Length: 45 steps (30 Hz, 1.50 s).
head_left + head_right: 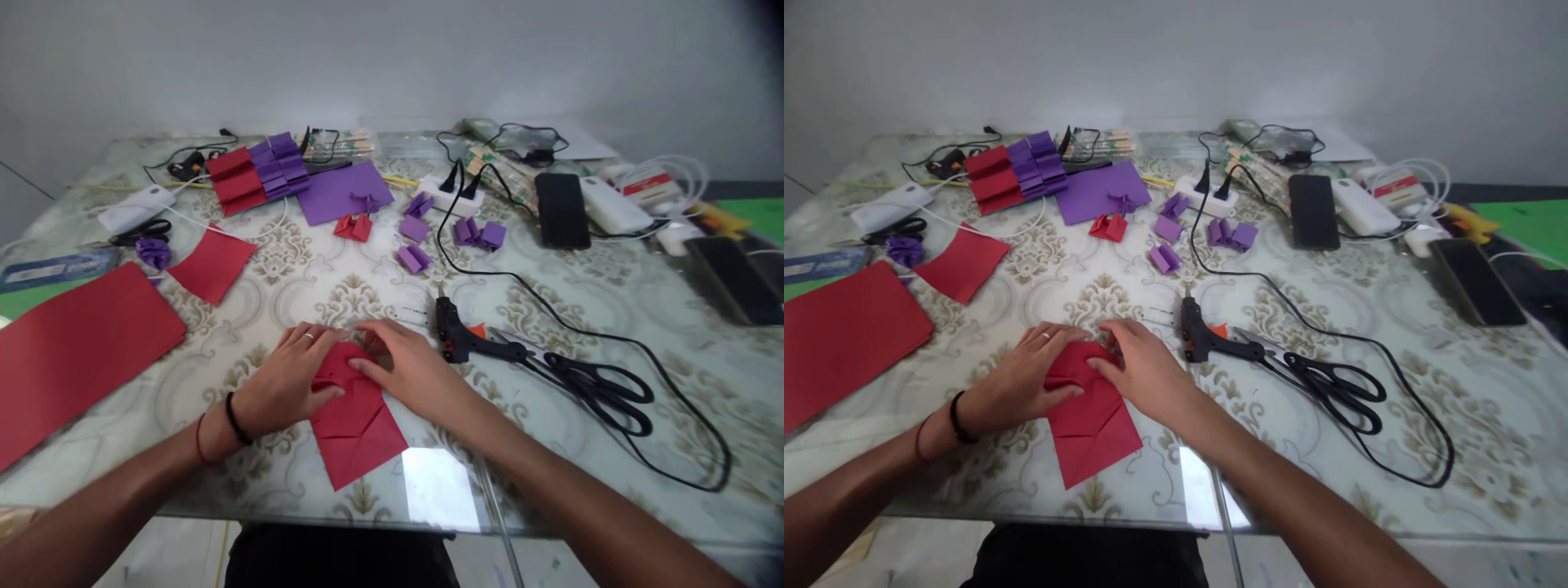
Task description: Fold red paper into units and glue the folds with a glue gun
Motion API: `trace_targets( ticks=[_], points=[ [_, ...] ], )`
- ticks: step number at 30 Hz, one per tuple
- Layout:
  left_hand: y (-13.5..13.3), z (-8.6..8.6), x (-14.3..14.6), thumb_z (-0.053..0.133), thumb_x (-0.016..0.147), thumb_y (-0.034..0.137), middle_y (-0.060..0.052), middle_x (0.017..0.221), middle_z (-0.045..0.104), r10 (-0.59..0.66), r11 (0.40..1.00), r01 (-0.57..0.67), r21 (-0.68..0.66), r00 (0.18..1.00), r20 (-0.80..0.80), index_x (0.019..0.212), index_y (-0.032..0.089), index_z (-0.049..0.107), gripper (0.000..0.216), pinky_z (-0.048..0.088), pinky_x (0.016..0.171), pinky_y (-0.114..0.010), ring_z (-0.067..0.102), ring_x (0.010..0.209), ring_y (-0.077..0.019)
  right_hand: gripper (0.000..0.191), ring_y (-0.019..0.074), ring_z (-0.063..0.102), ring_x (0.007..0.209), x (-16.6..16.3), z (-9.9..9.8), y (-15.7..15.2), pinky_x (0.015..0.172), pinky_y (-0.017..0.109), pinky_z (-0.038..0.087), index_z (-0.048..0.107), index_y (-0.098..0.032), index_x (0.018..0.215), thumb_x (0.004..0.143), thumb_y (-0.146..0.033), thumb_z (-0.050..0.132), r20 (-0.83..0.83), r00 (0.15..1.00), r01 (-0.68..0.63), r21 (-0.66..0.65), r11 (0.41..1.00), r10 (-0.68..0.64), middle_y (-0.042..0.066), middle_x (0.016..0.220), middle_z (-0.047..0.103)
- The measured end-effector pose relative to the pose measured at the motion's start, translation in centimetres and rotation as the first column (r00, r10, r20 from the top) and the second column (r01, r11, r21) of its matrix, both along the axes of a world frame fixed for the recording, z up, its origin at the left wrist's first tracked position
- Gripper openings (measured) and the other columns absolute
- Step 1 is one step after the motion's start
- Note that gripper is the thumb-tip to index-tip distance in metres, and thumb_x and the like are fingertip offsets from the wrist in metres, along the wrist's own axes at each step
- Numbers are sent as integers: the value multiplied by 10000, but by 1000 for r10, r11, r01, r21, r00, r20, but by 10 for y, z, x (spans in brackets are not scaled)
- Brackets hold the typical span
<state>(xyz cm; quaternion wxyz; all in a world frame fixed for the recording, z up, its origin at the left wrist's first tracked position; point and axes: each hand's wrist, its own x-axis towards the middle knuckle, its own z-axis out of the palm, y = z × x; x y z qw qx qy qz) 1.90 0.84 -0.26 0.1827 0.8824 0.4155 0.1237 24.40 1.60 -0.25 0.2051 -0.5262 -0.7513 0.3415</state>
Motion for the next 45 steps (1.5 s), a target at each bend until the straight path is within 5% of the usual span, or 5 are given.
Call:
trace_targets(
  ticks=[6, 16, 37, 42, 45],
  points=[
    [11, 6, -9, 902, 776, 328, -144, 1381, 630, 51, 991, -27, -129, 981, 189, 1440, 214, 522, 774, 468, 1148, -528, 578, 1311, -332, 40, 165, 594, 687, -6, 2, 11, 679, 291, 434, 748, -182, 868, 861, -182, 788, -89, 995, -44, -97, 994, 36, -1, 736, 696],
    [20, 27, -18, 728, 869, 462, 14, 624, 664, 396, 804, -204, -559, 885, 246, 800, 153, 778, 321, 334, 536, -224, 530, 574, -116, 244, 166, 598, 704, 4, 15, 2, 665, 288, 437, 756, -203, 847, 932, -409, 657, -288, 957, -32, -172, 985, -19, 10, 793, 741],
    [26, 25, -38, 727, 899, 389, -41, 844, 827, 278, 782, -10, -623, 901, 334, 992, 174, 811, 248, 542, 659, -248, 740, 734, -186, 267, 171, 604, 662, 11, 9, 0, 607, 293, 431, 784, -212, 826, 902, -452, 695, -288, 955, 0, -255, 967, -76, 17, 758, 756],
    [28, 19, -40, 817, 841, 489, -107, 986, 831, 501, 788, -158, -595, 726, 471, 1055, 154, 806, 397, 588, 734, -278, 764, 895, -239, 286, 141, 526, 634, 13, 9, -1, 585, 270, 381, 711, -194, 874, 917, -476, 689, -356, 933, -73, -312, 947, -45, -12, 705, 662],
    [30, 18, -43, 829, 822, 589, -168, 1308, 748, 516, 779, -8, -627, 576, 634, 1386, 194, 666, 707, 603, 894, -355, 729, 1122, -286, 348, 115, 372, 563, 14, 9, 0, 547, 263, 296, 644, -198, 887, 913, -543, 684, -420, 898, -7, -308, 951, -129, -74, 600, 481]
  ],
)
